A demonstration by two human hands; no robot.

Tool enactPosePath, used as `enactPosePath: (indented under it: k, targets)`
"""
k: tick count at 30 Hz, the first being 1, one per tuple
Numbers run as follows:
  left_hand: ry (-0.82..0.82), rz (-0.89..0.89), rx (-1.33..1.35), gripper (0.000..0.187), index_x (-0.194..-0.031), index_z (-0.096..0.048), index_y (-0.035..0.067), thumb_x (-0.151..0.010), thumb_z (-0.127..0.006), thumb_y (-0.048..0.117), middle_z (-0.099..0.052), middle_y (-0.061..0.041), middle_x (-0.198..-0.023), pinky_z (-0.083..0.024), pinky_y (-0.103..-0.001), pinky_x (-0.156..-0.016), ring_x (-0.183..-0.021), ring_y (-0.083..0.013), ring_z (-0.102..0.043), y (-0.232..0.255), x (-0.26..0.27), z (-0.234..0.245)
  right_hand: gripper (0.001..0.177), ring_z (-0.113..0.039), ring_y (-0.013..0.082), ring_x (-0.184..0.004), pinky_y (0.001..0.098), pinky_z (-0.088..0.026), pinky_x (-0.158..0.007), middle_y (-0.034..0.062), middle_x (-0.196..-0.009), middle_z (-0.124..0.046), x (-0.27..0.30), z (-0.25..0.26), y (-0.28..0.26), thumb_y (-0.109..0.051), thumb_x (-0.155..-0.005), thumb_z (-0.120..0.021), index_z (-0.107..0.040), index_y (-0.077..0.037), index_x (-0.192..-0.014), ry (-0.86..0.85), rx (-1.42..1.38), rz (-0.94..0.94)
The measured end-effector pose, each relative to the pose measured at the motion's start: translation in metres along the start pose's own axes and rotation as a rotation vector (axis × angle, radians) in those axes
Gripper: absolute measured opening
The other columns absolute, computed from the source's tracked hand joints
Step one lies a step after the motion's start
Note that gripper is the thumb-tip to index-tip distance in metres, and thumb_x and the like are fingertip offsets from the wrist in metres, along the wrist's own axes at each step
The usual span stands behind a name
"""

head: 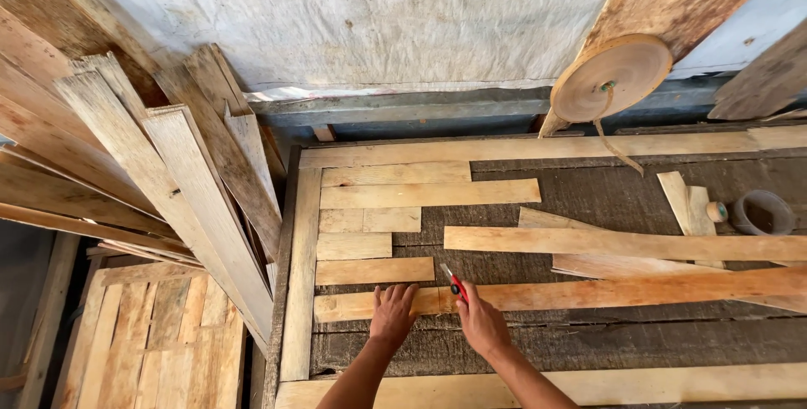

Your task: Measuring and cutting thin wood strips to fit into a wooden frame for a panel.

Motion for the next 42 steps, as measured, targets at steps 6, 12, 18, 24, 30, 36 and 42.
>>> enactPosePath:
  k: [6, 12, 18, 24, 30, 36, 42]
  targets:
    - [-0.047, 0.023, -0.053, 0.084, -0.164, -0.011, 0.022, -0.102, -0.062, 0.044, -0.028, -0.015, -0.159, -0.013, -0.062, -0.125, -0.148, -0.0308, -0.028, 0.001, 0.004, -0.013, 0.071, -0.062, 0.0144, -0.053, 0.0287, -0.053, -0.042, 0.0094, -0.088, -0.071, 0.047, -0.004, -0.011, -0.015, -0.101, -0.053, -0.020, -0.018, -0.164, -0.080, 0.053, 0.043]
    - [-0.070, 0.043, -0.085, 0.084, -0.165, -0.009, 0.017, -0.103, -0.060, 0.044, -0.030, -0.016, -0.156, -0.018, -0.062, -0.125, -0.145, -0.0311, -0.032, 0.004, 0.005, -0.013, 0.071, -0.063, 0.0160, -0.057, 0.0297, -0.057, -0.047, 0.0081, -0.102, -0.070, 0.066, -0.003, -0.022, -0.011, -0.100, -0.052, -0.019, -0.019, -0.163, -0.177, 0.015, -0.033]
    - [-0.038, 0.034, -0.064, 0.070, -0.163, -0.018, 0.022, -0.107, -0.057, 0.038, -0.036, -0.014, -0.150, -0.026, -0.064, -0.122, -0.139, -0.0307, -0.039, 0.002, 0.001, -0.018, 0.072, -0.058, 0.0127, -0.058, 0.0262, -0.056, -0.046, 0.0087, -0.095, -0.066, 0.065, -0.013, -0.026, -0.011, -0.103, -0.049, -0.015, -0.019, -0.165, -0.162, 0.003, -0.038]
    - [-0.106, 0.070, -0.037, 0.077, -0.164, -0.018, 0.026, -0.102, -0.062, 0.040, -0.035, -0.015, -0.151, -0.030, -0.061, -0.122, -0.140, -0.0332, -0.038, 0.008, 0.007, -0.004, 0.071, -0.050, 0.0114, -0.050, 0.0246, -0.049, -0.041, 0.0017, -0.075, -0.061, 0.072, -0.007, -0.050, -0.013, -0.104, -0.048, -0.014, -0.020, -0.166, -0.236, 0.038, -0.135]
    - [-0.112, 0.041, -0.117, 0.086, -0.165, -0.007, 0.023, -0.102, -0.064, 0.038, -0.028, -0.020, -0.157, -0.033, -0.063, -0.118, -0.142, -0.0377, -0.035, 0.007, 0.002, -0.012, 0.073, -0.047, 0.0102, -0.047, 0.0233, -0.048, -0.038, 0.0017, -0.068, -0.058, 0.078, -0.018, -0.060, -0.009, -0.104, -0.048, -0.011, -0.017, -0.166, -0.246, 0.047, -0.195]
    - [-0.118, 0.017, -0.143, 0.088, -0.165, -0.004, 0.018, -0.103, -0.064, 0.033, -0.025, -0.022, -0.161, -0.032, -0.064, -0.118, -0.144, -0.0399, -0.033, 0.008, 0.009, -0.008, 0.077, -0.047, 0.0113, -0.046, 0.0238, -0.049, -0.039, 0.0014, -0.065, -0.058, 0.090, -0.022, -0.062, -0.007, -0.103, -0.048, -0.006, -0.018, -0.167, -0.247, 0.039, -0.216]
    - [-0.093, 0.005, -0.100, 0.085, -0.163, -0.005, 0.019, -0.103, -0.065, 0.029, -0.021, -0.021, -0.163, -0.029, -0.067, -0.117, -0.144, -0.0425, -0.031, 0.003, -0.003, -0.025, 0.081, -0.048, 0.0103, -0.048, 0.0235, -0.049, -0.039, 0.0000, -0.067, -0.058, 0.092, -0.045, -0.037, -0.007, -0.101, -0.051, -0.005, -0.018, -0.166, -0.226, 0.082, -0.175]
Point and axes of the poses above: each hand's wrist, its own x-axis away from the middle knuckle, its own z-axis out of the back of the hand, y = z × x, the point moved 2 cm from there along -x, towards the middle knuckle
